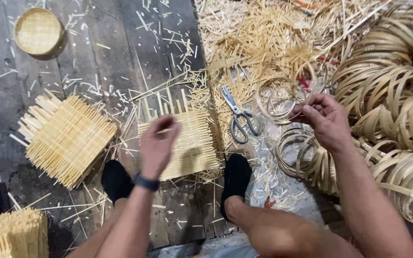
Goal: The person sits on the floor and repeatedly places a circular bamboo ring onto square woven mats, then uses shears to trim the excess bamboo strips around the ring. The person removes the ring and sets the finished circular mat aside, repeating the process with additional mats.
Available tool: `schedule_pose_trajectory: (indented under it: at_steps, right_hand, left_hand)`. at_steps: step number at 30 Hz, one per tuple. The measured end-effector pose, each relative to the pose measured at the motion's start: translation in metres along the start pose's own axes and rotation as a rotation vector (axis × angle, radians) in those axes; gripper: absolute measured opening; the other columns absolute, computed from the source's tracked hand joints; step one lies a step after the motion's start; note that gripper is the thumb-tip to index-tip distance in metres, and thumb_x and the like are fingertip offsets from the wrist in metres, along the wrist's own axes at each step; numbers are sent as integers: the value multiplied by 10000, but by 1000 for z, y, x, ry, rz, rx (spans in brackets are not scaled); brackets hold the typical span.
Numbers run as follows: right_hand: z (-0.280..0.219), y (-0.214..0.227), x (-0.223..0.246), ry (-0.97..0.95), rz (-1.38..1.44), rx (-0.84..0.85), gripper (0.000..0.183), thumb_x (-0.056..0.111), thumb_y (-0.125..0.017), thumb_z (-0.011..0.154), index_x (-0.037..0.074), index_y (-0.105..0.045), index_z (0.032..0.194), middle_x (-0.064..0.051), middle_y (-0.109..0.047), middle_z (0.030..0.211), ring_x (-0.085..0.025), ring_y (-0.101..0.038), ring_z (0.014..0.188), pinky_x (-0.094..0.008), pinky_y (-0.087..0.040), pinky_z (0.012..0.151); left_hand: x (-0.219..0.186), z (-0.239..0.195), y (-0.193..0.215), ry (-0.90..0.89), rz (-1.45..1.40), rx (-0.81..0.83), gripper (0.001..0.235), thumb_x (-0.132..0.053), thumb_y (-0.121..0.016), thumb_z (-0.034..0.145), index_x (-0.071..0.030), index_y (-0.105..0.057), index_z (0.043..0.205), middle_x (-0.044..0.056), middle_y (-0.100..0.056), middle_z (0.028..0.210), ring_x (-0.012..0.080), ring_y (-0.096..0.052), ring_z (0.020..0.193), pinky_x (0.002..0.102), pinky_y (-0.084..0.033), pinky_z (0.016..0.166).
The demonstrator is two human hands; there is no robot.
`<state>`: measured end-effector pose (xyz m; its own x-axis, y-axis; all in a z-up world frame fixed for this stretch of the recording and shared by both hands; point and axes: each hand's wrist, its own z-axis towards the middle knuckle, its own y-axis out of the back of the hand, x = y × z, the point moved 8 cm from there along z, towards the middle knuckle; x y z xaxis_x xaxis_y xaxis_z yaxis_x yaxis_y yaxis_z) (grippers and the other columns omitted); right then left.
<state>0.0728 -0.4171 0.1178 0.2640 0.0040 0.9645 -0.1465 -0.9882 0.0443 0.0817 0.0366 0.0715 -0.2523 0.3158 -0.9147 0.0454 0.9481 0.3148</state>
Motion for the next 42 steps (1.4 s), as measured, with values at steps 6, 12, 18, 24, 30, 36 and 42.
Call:
schedule_pose_trajectory:
  at_steps: [6,12,18,24,30,36,42]
  right_hand:
    - [-38,-27,56,-5,141,261,87,46,-622,1019,37,-597,1103,-148,-725,1033,-272,-728,984,-472,-619,913]
    - [-70,-39,70,-106,172,228,187,118,-676,976,38,-591,1123,-155,-716,1079,-293,-730,1035,-454,-595,931]
    - [-121,-131,171,1064,-1151,64,562,259,-791,727,-10,-609,1185,-229,-660,1116,-388,-671,1028,-424,-542,924]
    - [-135,-216,177,1099,-927,497,302,170,-822,842,53,-714,1099,-76,-667,978,-231,-669,890,-346,-560,697]
    - [-135,-251,156,1199,-1061,561,161,117,-781,815,46,-685,922,-56,-533,786,-217,-590,724,-347,-502,540]
    - [-122,-269,145,1112,-1081,509,127,128,-791,836,61,-710,908,-45,-529,757,-179,-569,664,-330,-465,468]
    - [-44,-241,137,224,-579,433,362,357,-704,848,59,-713,1055,-77,-674,916,-190,-687,780,-318,-607,667]
  left_hand:
    - [-20,-14,-149,198,-481,366,594,-353,-656,969,-57,-499,1460,157,-683,1301,223,-676,1129,381,-586,924]
    - [-44,-58,-188,241,-1290,550,463,-315,-550,1060,8,-524,1391,134,-706,1162,229,-716,1029,379,-626,891]
    - [-69,-59,-148,206,-1105,631,350,-296,-560,1127,19,-693,1201,34,-645,815,130,-615,665,261,-545,573]
    - [-93,-81,-127,536,-1104,672,405,-445,-494,975,-93,-653,856,-1,-557,665,88,-482,538,235,-299,428]
    - [-99,-96,-90,637,-970,578,739,-896,-324,849,-195,-381,623,-76,-330,536,75,-269,435,240,-154,381]
    - [-87,-93,-85,647,-1105,391,644,-828,-393,885,-229,-351,653,-98,-247,533,68,-205,419,253,-146,381]
    - [-74,-50,-45,258,-1316,322,417,-542,-542,1031,-151,-680,985,-83,-417,618,62,-330,504,223,-260,441]
